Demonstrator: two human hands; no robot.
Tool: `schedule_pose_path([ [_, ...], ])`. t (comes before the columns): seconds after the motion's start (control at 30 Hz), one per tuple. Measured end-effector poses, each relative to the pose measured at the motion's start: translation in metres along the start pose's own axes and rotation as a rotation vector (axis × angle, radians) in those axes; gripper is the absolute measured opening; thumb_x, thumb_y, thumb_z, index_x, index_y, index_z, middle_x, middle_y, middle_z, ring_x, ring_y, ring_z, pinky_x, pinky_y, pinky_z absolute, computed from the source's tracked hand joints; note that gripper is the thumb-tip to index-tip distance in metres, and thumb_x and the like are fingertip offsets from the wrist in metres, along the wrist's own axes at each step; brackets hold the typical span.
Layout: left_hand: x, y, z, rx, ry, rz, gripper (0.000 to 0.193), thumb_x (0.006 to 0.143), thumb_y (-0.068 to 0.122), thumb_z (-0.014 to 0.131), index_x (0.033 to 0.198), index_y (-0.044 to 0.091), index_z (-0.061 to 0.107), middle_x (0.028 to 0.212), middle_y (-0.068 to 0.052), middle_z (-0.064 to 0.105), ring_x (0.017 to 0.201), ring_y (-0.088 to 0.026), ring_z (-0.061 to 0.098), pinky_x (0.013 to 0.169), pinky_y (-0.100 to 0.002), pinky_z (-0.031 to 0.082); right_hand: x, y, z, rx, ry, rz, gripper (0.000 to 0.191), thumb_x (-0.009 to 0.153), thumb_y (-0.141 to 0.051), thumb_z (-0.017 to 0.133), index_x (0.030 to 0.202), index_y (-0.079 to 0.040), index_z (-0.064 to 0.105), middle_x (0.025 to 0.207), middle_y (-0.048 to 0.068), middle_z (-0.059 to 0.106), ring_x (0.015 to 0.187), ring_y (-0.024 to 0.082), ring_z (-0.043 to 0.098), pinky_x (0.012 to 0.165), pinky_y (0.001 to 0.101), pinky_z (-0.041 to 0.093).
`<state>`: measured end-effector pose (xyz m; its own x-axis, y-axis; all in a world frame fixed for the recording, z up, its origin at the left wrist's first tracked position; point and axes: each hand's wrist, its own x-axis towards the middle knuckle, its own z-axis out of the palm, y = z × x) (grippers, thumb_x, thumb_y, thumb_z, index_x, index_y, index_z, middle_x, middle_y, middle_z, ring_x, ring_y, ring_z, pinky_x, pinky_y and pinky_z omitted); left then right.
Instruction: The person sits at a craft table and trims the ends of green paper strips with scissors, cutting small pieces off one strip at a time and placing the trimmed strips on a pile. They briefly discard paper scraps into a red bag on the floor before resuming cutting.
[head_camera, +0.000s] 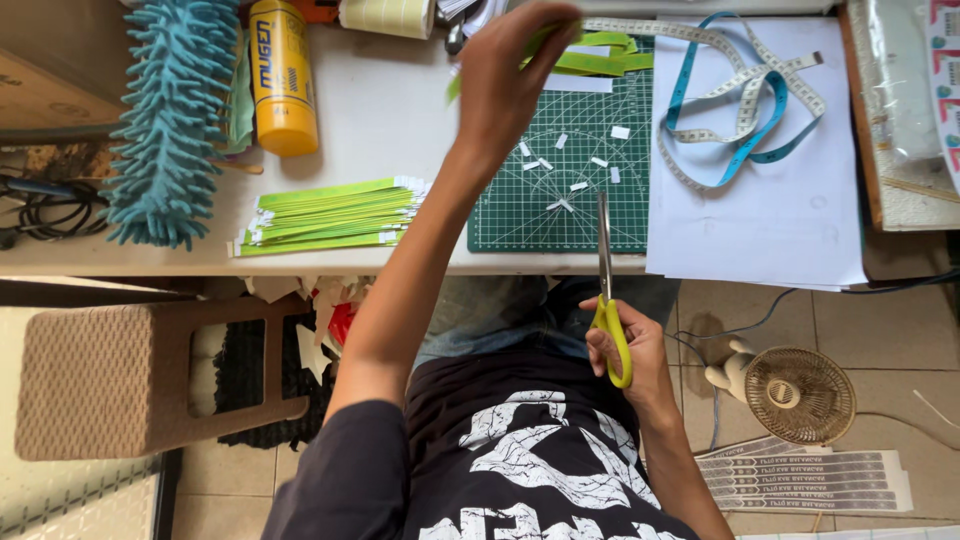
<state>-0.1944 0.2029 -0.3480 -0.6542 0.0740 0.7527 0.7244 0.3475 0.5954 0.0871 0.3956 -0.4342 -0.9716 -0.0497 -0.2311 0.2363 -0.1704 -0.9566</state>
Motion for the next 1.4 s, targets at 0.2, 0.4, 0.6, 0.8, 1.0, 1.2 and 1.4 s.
schedule_pose_path([
  [0.2, 0.020, -0.061, 0.035, -0.008, -0.102, 0.018, 0.022, 0.098, 0.012, 0.069, 0.119, 0.004, 0.070, 0.106, -0.015, 0.076, 0.097, -0.030, 0.075, 0.085, -0.038, 0.058, -0.010, 0.001, -0.011, -0.054, -0.011, 0.033, 0.046, 0.087, -0.027, 0.078, 0.122, 0.000, 0.068, 0.064, 0.002, 0.060, 0.049, 0.007, 0.054, 0.043, 0.0196, 0.041],
  [0.4, -0.003, -0.041, -0.062, -0.013, -0.249, -0.083, 0.016, 0.102, 0.010, 0.071, 0.115, 0.002, 0.073, 0.107, -0.015, 0.079, 0.098, -0.025, 0.078, 0.087, -0.036, 0.059, -0.008, 0.010, -0.017, 0.027, -0.001, 0.040, 0.045, 0.088, -0.027, 0.078, 0.123, 0.000, 0.066, 0.067, 0.002, 0.061, 0.051, 0.008, 0.056, 0.045, 0.0219, 0.046],
  [0.6, -0.048, -0.015, -0.170, 0.304, -0.393, -0.225, 0.018, 0.088, 0.012, 0.082, 0.104, 0.004, 0.080, 0.098, -0.014, 0.078, 0.087, -0.026, 0.074, 0.078, -0.038, 0.057, 0.001, 0.014, -0.007, 0.007, -0.089, 0.016, 0.046, 0.088, -0.026, 0.077, 0.124, 0.000, 0.067, 0.069, 0.003, 0.063, 0.054, 0.009, 0.059, 0.047, 0.0225, 0.049],
  [0.8, -0.096, 0.007, -0.195, 0.445, -0.489, -0.323, 0.018, 0.083, 0.015, 0.082, 0.099, 0.007, 0.082, 0.098, -0.012, 0.077, 0.088, -0.030, 0.071, 0.079, -0.039, 0.054, 0.006, 0.015, 0.005, -0.069, -0.159, 0.032, 0.047, 0.087, -0.027, 0.076, 0.124, 0.000, 0.067, 0.068, 0.003, 0.063, 0.053, 0.008, 0.059, 0.047, 0.0211, 0.049],
  [1.0, -0.113, 0.011, -0.196, 0.513, -0.400, -0.246, 0.010, 0.094, 0.012, 0.075, 0.099, 0.003, 0.079, 0.097, -0.012, 0.076, 0.089, -0.030, 0.071, 0.083, -0.042, 0.055, 0.000, 0.010, 0.009, -0.073, -0.137, 0.015, 0.046, 0.088, -0.028, 0.076, 0.124, 0.000, 0.067, 0.068, 0.002, 0.063, 0.054, 0.007, 0.059, 0.048, 0.0207, 0.049],
  [1.2, -0.120, -0.001, -0.186, 0.614, -0.367, -0.218, 0.008, 0.094, 0.011, 0.075, 0.098, 0.006, 0.078, 0.092, -0.010, 0.078, 0.080, -0.023, 0.074, 0.088, -0.043, 0.056, -0.003, 0.012, 0.009, -0.044, -0.108, 0.032, 0.047, 0.087, -0.027, 0.078, 0.124, 0.000, 0.067, 0.068, 0.002, 0.063, 0.053, 0.008, 0.059, 0.047, 0.0209, 0.049],
  [1.4, -0.122, 0.001, -0.179, 0.556, -0.200, -0.142, 0.004, 0.092, 0.012, 0.078, 0.095, 0.010, 0.077, 0.094, -0.006, 0.080, 0.083, -0.020, 0.076, 0.090, -0.041, 0.059, -0.002, 0.013, 0.008, -0.017, -0.099, 0.023, 0.050, 0.086, -0.028, 0.079, 0.124, 0.000, 0.066, 0.071, 0.001, 0.063, 0.056, 0.008, 0.061, 0.047, 0.0215, 0.050],
])
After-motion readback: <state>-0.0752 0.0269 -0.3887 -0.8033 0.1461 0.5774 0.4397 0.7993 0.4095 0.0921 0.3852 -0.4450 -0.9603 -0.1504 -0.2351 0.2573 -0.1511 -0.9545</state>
